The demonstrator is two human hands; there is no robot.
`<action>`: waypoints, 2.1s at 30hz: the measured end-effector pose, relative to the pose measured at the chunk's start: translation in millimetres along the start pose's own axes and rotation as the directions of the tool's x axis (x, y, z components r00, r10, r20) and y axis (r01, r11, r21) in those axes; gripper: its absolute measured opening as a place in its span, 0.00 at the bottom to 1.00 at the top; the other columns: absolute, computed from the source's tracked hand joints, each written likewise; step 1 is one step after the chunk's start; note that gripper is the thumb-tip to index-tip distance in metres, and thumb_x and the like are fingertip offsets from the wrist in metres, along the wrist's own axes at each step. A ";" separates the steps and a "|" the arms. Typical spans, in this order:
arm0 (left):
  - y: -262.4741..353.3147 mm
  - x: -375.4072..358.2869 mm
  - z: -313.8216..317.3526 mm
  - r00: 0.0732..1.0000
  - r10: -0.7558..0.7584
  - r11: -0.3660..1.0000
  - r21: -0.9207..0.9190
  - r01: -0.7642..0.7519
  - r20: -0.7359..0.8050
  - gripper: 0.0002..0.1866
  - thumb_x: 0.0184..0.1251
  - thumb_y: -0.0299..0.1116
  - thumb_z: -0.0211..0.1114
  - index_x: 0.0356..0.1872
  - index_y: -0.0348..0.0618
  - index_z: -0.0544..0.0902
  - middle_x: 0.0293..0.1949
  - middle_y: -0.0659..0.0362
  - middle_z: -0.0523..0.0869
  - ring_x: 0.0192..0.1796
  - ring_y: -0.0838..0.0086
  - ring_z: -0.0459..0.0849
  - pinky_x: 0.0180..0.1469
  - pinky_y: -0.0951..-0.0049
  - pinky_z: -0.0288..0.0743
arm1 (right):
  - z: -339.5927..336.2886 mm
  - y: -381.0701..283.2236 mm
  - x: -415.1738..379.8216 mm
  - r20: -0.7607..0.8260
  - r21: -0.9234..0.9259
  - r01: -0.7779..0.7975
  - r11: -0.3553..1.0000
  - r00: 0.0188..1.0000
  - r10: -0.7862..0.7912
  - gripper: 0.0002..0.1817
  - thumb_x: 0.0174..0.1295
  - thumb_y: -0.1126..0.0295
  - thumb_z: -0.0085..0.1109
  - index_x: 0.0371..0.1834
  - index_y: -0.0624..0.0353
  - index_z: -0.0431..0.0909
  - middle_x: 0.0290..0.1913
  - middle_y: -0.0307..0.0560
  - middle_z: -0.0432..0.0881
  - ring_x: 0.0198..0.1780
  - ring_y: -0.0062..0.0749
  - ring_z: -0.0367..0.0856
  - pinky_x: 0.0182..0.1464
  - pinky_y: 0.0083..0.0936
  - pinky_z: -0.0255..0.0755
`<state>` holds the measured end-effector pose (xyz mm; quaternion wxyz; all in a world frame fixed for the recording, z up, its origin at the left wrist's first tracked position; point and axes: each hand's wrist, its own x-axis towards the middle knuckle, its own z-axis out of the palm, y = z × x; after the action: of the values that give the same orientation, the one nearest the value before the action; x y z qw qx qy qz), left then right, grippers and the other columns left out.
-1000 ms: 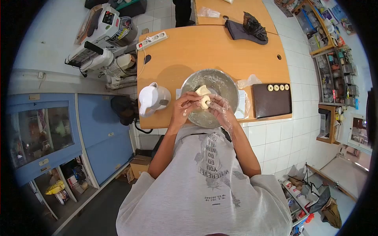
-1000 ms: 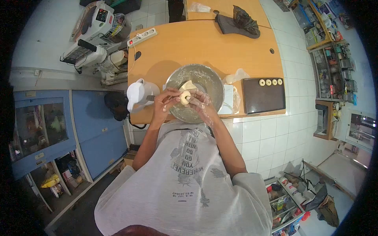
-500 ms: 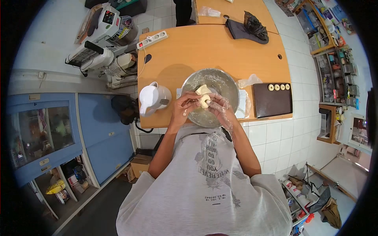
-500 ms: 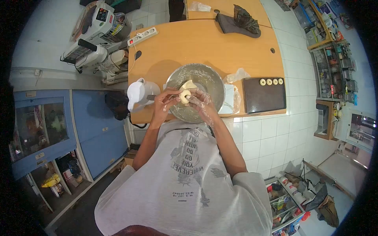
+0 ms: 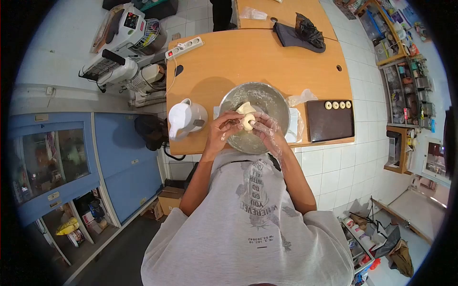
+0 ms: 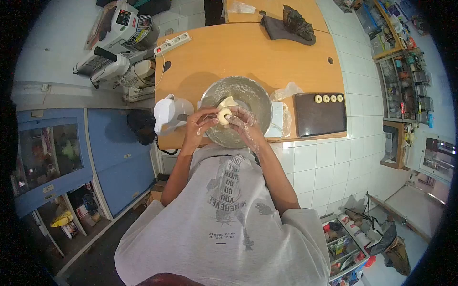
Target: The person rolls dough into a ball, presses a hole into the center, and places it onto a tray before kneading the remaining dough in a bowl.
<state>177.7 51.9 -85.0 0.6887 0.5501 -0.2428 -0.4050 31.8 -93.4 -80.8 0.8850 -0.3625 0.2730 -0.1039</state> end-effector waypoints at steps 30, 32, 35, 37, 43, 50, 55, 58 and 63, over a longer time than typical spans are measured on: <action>-7.2 7.9 8.0 0.995 -0.093 0.995 0.032 0.092 0.028 0.22 0.70 0.21 0.74 0.63 0.34 0.81 0.56 0.56 0.87 0.59 0.74 0.85 0.64 0.71 0.80 | 1.5 4.0 -0.6 -0.019 -0.584 0.246 0.774 0.948 -0.316 0.19 0.68 0.77 0.68 0.60 0.60 0.78 0.56 0.45 0.84 0.57 0.31 0.86 0.58 0.29 0.82; -2.0 7.4 10.9 0.997 -0.075 0.996 0.053 0.075 0.009 0.21 0.71 0.22 0.73 0.63 0.33 0.81 0.56 0.56 0.87 0.59 0.74 0.85 0.64 0.71 0.79 | -3.8 9.4 1.8 0.014 -0.606 0.253 0.754 0.951 -0.308 0.20 0.67 0.77 0.69 0.61 0.61 0.77 0.56 0.45 0.84 0.57 0.30 0.86 0.58 0.29 0.82; 0.9 7.9 16.4 0.998 -0.047 0.998 -0.027 0.048 0.043 0.20 0.72 0.23 0.73 0.63 0.34 0.81 0.55 0.56 0.87 0.58 0.75 0.85 0.63 0.72 0.80 | -4.1 13.9 2.5 0.007 -0.551 0.300 0.779 0.935 -0.354 0.21 0.68 0.77 0.69 0.62 0.62 0.76 0.56 0.46 0.85 0.56 0.29 0.87 0.58 0.29 0.82; -5.6 7.8 12.7 0.996 -0.073 0.997 0.002 0.073 0.044 0.20 0.72 0.23 0.72 0.63 0.34 0.81 0.55 0.56 0.87 0.58 0.75 0.84 0.62 0.72 0.80 | -0.7 13.8 3.0 -0.032 -0.496 0.304 0.813 0.930 -0.367 0.20 0.68 0.77 0.68 0.62 0.63 0.77 0.55 0.47 0.86 0.55 0.29 0.87 0.58 0.29 0.83; -6.5 5.5 16.3 0.999 -0.054 0.997 0.048 0.053 0.009 0.22 0.74 0.24 0.71 0.66 0.36 0.78 0.55 0.57 0.86 0.58 0.75 0.84 0.62 0.73 0.79 | 7.2 2.7 -1.7 -0.062 -0.627 0.203 0.752 0.949 -0.308 0.19 0.69 0.75 0.68 0.61 0.64 0.77 0.52 0.49 0.88 0.52 0.30 0.88 0.56 0.28 0.83; -11.9 4.9 16.6 0.999 -0.019 0.995 0.098 0.022 -0.029 0.24 0.77 0.26 0.68 0.70 0.40 0.74 0.52 0.59 0.84 0.58 0.76 0.82 0.63 0.72 0.78 | 5.0 7.0 2.8 0.000 -0.690 0.216 0.691 0.955 -0.298 0.17 0.69 0.73 0.69 0.58 0.64 0.79 0.49 0.48 0.89 0.50 0.30 0.89 0.54 0.31 0.84; -5.8 6.7 6.5 0.996 -0.072 0.990 0.126 0.065 0.051 0.23 0.77 0.26 0.67 0.70 0.41 0.74 0.53 0.58 0.84 0.58 0.75 0.83 0.63 0.71 0.78 | 2.1 7.4 2.2 -0.037 -0.646 0.219 0.731 0.948 -0.316 0.16 0.68 0.74 0.70 0.56 0.64 0.81 0.48 0.46 0.89 0.49 0.28 0.88 0.53 0.30 0.83; -0.7 6.5 6.2 0.988 -0.133 0.973 0.203 0.114 0.083 0.21 0.77 0.25 0.67 0.68 0.39 0.76 0.53 0.57 0.84 0.58 0.75 0.83 0.63 0.71 0.79 | -1.2 11.7 3.6 -0.043 -0.597 0.250 0.763 0.939 -0.341 0.16 0.67 0.74 0.70 0.56 0.64 0.81 0.48 0.46 0.89 0.49 0.28 0.88 0.54 0.29 0.83; -6.7 7.2 7.4 0.993 -0.092 0.984 0.159 0.080 0.069 0.17 0.78 0.25 0.66 0.64 0.36 0.78 0.53 0.57 0.84 0.56 0.74 0.84 0.63 0.71 0.79 | -0.1 5.5 1.0 -0.047 -0.583 0.233 0.779 0.947 -0.318 0.17 0.68 0.76 0.68 0.59 0.65 0.81 0.50 0.47 0.88 0.50 0.28 0.88 0.55 0.29 0.83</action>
<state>174.0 41.4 -90.2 0.6159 0.5964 -0.2756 -0.4348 32.5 -89.9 -85.1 0.6893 -0.6378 0.2978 -0.1715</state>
